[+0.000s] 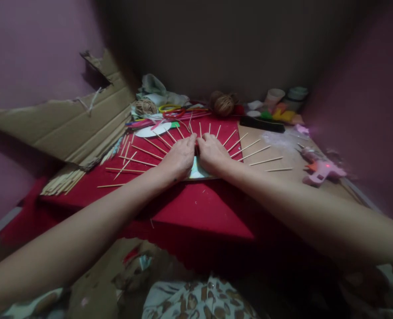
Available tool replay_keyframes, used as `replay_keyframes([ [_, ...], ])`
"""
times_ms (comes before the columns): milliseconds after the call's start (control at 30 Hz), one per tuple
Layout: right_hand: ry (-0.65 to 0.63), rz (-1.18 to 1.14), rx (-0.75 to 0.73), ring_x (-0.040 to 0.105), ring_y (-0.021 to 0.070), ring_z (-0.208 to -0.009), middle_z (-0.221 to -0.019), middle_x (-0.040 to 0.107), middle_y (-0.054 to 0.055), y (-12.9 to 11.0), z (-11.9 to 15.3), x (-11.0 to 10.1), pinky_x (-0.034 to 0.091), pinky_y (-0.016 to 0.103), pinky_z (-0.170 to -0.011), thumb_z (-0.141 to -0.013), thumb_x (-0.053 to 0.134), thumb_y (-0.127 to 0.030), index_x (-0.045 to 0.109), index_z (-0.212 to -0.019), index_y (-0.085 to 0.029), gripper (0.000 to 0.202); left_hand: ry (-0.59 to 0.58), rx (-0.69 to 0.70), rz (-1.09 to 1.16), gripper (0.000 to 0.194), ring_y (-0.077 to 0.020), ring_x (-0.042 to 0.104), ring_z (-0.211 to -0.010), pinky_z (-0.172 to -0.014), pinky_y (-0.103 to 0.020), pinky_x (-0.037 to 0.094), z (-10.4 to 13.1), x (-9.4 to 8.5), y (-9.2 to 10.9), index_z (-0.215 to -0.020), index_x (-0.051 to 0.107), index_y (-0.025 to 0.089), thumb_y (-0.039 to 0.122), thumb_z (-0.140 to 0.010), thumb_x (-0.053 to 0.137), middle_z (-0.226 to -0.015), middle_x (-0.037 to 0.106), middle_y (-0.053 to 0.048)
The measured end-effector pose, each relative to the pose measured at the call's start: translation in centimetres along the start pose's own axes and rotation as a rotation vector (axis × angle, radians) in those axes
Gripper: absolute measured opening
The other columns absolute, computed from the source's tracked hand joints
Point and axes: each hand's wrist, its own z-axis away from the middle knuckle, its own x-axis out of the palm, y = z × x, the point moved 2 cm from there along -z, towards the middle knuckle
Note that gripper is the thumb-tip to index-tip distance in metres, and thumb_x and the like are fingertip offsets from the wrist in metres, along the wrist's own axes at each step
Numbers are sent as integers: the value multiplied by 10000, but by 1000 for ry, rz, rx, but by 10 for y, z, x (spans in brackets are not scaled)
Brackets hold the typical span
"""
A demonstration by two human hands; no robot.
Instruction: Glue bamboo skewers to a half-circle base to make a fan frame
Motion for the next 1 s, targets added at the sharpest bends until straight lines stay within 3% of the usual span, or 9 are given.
replay_keyframes([
  [167,51,26,-35,493,267,-957,-1047,584,175,2,3,4,386,385,-828,-906,329,-127,609,-1024,-64,310,14,19,-3,436,-236,508,-1176,-1036,-384,380,3,2,0,-1309,418,21,161,-905,332,-1284,542,-198],
  [300,-2,24,-64,490,266,-939,-1022,593,168,3,2,8,389,396,-836,-901,325,-121,610,-1036,-61,321,20,17,-74,414,-247,520,-1105,-986,-390,402,5,3,-1,-1303,447,56,176,-923,335,-1176,582,-163],
  [500,5,19,-112,452,296,-1129,-1217,540,200,4,0,10,342,427,-983,-917,304,-116,531,-1213,-7,389,-24,-12,-150,469,-262,467,-1158,-1030,-414,329,7,0,3,-1386,349,34,155,-936,300,-1274,521,-190],
  [667,-80,50,-6,452,359,-1179,-1301,491,222,0,-4,-1,325,518,-999,-893,370,-138,499,-1276,-35,418,-102,-66,-162,502,-275,469,-1134,-986,-405,368,1,-12,-4,-1386,354,71,133,-888,368,-1264,531,-163],
  [767,-81,51,42,480,377,-1134,-1281,494,228,-4,-12,-6,369,541,-937,-873,413,-156,525,-1238,-56,394,-83,-121,-136,486,-276,475,-1119,-966,-395,379,-9,-15,-8,-1350,388,59,106,-866,384,-1253,536,-174],
  [1000,-4,71,15,469,331,-1127,-1223,527,216,-5,-21,9,335,494,-971,-917,346,-140,560,-1135,-45,320,-84,-172,-139,392,-286,478,-1095,-954,-412,376,-14,3,-3,-1263,460,44,175,-943,277,-1225,536,-185],
])
